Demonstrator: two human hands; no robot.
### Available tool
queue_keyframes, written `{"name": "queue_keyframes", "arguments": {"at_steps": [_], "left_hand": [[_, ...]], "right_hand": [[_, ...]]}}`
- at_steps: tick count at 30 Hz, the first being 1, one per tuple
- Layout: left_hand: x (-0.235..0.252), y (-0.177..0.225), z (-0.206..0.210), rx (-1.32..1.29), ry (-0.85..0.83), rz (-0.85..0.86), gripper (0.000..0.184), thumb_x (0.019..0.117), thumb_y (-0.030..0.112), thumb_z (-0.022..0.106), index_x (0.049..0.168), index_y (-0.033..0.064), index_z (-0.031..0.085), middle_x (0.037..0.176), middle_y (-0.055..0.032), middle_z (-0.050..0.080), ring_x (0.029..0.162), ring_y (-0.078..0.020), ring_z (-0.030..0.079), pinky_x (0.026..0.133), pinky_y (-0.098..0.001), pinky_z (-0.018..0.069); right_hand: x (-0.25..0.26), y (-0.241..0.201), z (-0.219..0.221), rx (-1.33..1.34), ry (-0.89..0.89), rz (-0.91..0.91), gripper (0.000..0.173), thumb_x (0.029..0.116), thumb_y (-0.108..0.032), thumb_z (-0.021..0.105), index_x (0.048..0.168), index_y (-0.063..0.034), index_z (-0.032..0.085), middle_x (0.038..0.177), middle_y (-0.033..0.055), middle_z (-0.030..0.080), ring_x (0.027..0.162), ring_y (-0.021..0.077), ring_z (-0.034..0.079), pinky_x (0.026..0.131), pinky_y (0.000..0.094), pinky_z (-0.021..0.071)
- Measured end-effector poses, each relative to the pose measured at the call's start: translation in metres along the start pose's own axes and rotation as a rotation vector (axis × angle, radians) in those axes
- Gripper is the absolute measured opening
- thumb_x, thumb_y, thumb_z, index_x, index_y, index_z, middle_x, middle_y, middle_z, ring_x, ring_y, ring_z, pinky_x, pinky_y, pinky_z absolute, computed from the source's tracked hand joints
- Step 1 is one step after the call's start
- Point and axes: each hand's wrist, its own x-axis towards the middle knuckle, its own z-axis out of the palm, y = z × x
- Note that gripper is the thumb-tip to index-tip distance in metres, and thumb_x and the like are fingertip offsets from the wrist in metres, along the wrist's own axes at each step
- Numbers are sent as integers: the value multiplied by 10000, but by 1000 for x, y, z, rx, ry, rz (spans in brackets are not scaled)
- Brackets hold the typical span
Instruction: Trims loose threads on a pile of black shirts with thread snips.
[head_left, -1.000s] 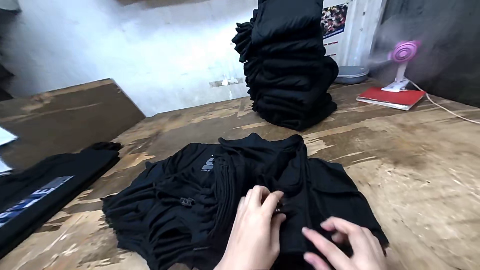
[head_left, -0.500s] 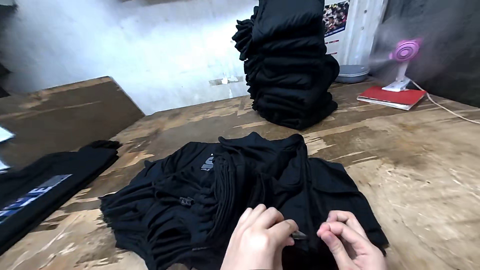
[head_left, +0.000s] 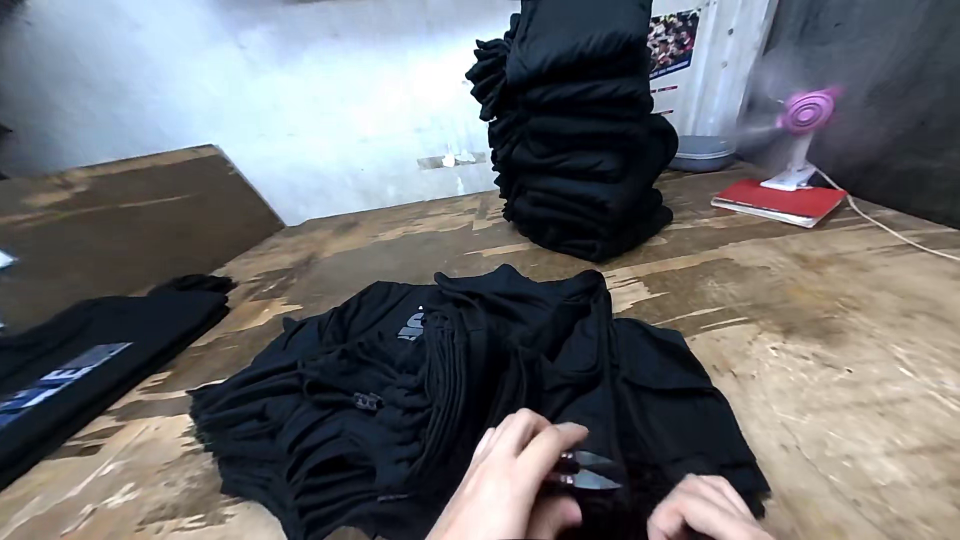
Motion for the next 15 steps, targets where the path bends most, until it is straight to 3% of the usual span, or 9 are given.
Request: {"name": "queue_keyframes", "arguments": {"at_steps": [2,3,6,8,10,12,14,15], "left_hand": [[-5,-9,3,-101,-5,-41,217,863,91,729,1079,109,734,983,-52,659,885,-148,651,794,-339,568],[-5,-13,6,-154,14,-46,176,839,42,704,997,102,752,950,-31,664,843,-92,649,748,-254,572],[-3,-25,9,-255,106,-23,148,878,24,688,972,118,753,1031,17,710,934,-52,680,809,-222,595],[2,-31,11,-278,166,19,154,909,34,651,1000,122,737,1013,39,736,929,-57,690,822,-245,593],[8,-33,11,-313,214,-12,123,936,50,634,1002,109,720,937,51,718,831,-27,673,734,-200,581],[13,-33,10,-407,229,-130,113,982,86,601,1044,110,692,919,48,691,792,-33,649,689,-192,553],[18,-34,9,-528,215,-225,149,985,83,592,1112,104,668,900,25,677,763,-65,636,664,-213,538],[20,-34,10,-567,202,-248,161,985,81,600,1134,103,657,888,20,681,750,-70,639,659,-219,538]], "right_hand": [[1,-10,8,-104,168,18,400,832,-488,825,797,-102,724,948,85,711,976,217,644,961,452,461],[4,-16,17,-164,270,19,410,830,-487,830,868,-101,699,979,95,691,1000,211,639,960,423,476],[24,-37,50,-421,456,33,511,857,-491,801,1099,-55,691,1072,171,689,1035,285,649,939,448,508],[40,-43,68,-454,517,46,321,894,-293,771,1098,-52,707,1039,132,704,992,245,658,914,407,510],[54,-39,77,-148,554,39,233,902,-5,699,1132,24,684,1014,68,759,965,124,723,899,291,587],[66,-29,77,276,541,83,295,937,116,578,1229,79,582,1018,63,771,930,113,747,820,277,632],[69,-17,71,417,459,77,322,977,12,602,1283,80,526,1047,68,732,903,110,709,767,272,608],[67,-14,69,331,413,27,399,951,-113,712,1275,73,571,1091,75,699,903,86,670,739,241,578]]}}
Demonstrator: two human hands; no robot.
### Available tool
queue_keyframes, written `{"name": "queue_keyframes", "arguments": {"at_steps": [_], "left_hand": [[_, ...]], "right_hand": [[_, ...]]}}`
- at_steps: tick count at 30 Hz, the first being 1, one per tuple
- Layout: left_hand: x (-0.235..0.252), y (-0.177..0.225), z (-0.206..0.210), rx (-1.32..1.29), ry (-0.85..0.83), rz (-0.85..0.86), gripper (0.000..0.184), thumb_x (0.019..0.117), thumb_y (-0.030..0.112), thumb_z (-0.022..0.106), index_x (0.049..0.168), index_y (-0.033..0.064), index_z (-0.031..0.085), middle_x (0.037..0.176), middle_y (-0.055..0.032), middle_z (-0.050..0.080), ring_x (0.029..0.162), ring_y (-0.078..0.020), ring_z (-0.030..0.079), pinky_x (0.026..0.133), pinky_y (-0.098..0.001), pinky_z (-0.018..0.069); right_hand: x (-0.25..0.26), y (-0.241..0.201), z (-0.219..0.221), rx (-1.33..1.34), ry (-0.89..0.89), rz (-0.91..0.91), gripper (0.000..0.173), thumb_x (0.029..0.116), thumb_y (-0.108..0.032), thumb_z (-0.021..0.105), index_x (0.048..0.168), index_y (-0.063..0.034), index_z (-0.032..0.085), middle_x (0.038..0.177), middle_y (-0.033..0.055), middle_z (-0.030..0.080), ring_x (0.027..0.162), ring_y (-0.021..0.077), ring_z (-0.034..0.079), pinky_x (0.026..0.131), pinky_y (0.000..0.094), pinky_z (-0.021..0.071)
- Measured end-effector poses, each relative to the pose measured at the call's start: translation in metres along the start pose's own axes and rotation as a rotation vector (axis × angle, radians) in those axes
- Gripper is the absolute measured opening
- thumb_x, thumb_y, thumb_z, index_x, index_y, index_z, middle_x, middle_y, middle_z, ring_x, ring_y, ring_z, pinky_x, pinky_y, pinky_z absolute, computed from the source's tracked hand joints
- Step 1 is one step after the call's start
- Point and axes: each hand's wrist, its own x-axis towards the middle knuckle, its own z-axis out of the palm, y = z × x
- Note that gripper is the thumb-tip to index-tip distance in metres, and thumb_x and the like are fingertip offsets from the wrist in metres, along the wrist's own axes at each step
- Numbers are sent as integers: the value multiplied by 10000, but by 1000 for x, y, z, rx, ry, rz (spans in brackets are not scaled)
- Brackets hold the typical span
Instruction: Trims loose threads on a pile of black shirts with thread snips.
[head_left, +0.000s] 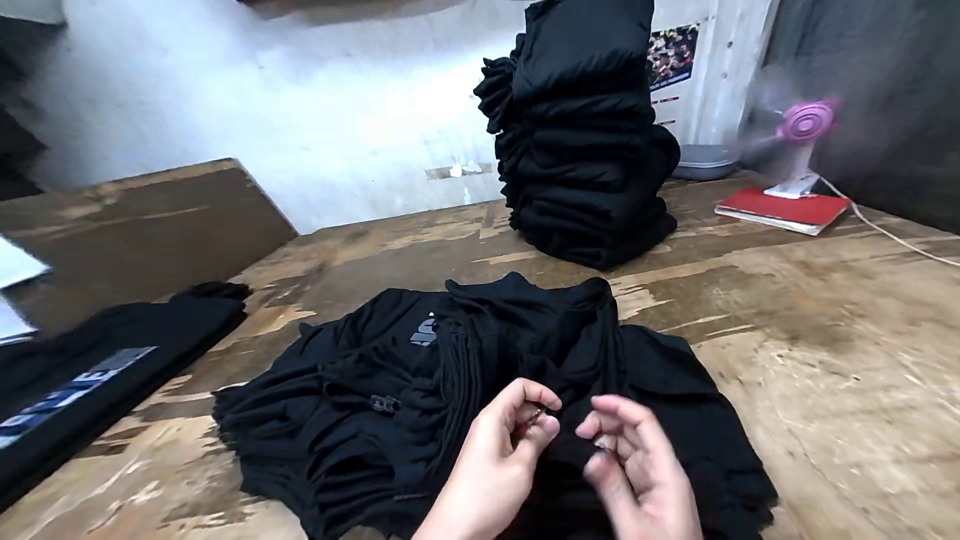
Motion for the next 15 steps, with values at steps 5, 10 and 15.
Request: {"name": "queue_keyframes", "arguments": {"at_steps": [5,10,15], "left_hand": [[-8,-4,-3,23,-65,68,406,921,130,728,1314,92,634,988,7,731,838,-94,698,719,-256,599],[-33,-4,-5,398,87,427,282,887,324,812,1136,196,785,1042,32,726,997,-87,655,873,-283,551],[-35,9,-1,689,286,512,245,936,334,754,1162,241,770,1033,38,701,949,-100,607,821,-321,456]], "right_hand": [[-28,0,-34,-659,183,-382,54,951,-217,732,973,-215,782,884,-27,702,867,109,608,953,372,404],[-39,-16,-69,-475,182,-299,65,944,-192,753,922,-132,766,900,-1,700,931,103,643,924,305,496],[-29,-27,-48,-661,69,-44,543,850,-594,761,1094,-108,766,1087,127,694,1029,260,635,889,464,502]]}}
